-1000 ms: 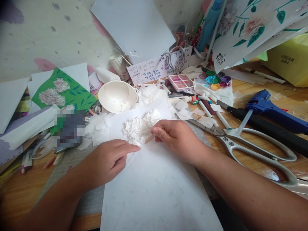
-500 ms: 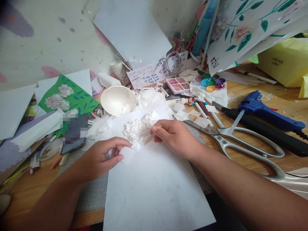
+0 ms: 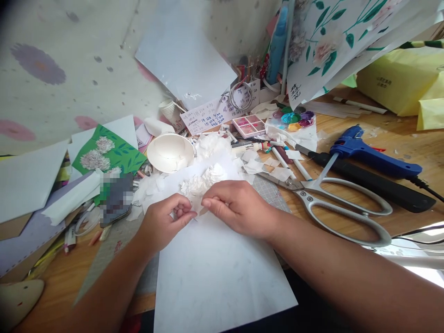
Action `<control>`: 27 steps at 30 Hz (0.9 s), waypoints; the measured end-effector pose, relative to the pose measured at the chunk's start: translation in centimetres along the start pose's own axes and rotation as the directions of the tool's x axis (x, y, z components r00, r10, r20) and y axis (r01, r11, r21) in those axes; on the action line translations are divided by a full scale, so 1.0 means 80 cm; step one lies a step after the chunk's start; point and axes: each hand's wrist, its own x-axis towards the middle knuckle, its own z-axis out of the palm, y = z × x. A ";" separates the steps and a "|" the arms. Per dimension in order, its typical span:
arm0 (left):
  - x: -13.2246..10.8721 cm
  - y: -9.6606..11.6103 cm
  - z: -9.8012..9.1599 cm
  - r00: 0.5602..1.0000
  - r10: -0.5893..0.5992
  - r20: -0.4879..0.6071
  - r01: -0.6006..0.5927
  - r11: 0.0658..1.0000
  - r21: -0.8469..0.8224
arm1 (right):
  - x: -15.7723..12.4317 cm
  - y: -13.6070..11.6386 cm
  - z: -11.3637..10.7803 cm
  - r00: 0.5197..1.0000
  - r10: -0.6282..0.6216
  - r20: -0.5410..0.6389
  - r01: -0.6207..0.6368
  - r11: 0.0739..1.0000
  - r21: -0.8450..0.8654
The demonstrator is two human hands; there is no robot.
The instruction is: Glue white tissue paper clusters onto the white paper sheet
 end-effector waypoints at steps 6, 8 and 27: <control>0.001 -0.004 0.003 0.998 0.068 0.012 -0.068 0.997 0.034 | 0.005 0.009 0.007 0.997 -0.013 0.073 0.025 0.986 -0.167; 0.002 -0.005 0.004 0.996 0.085 0.015 -0.086 0.995 0.044 | 0.005 0.012 0.008 0.996 -0.014 0.087 0.031 0.980 -0.198; -0.007 -0.016 0.003 0.995 0.008 0.100 0.011 0.981 -0.193 | -0.007 0.015 0.023 0.952 -0.165 0.257 0.279 0.812 -0.512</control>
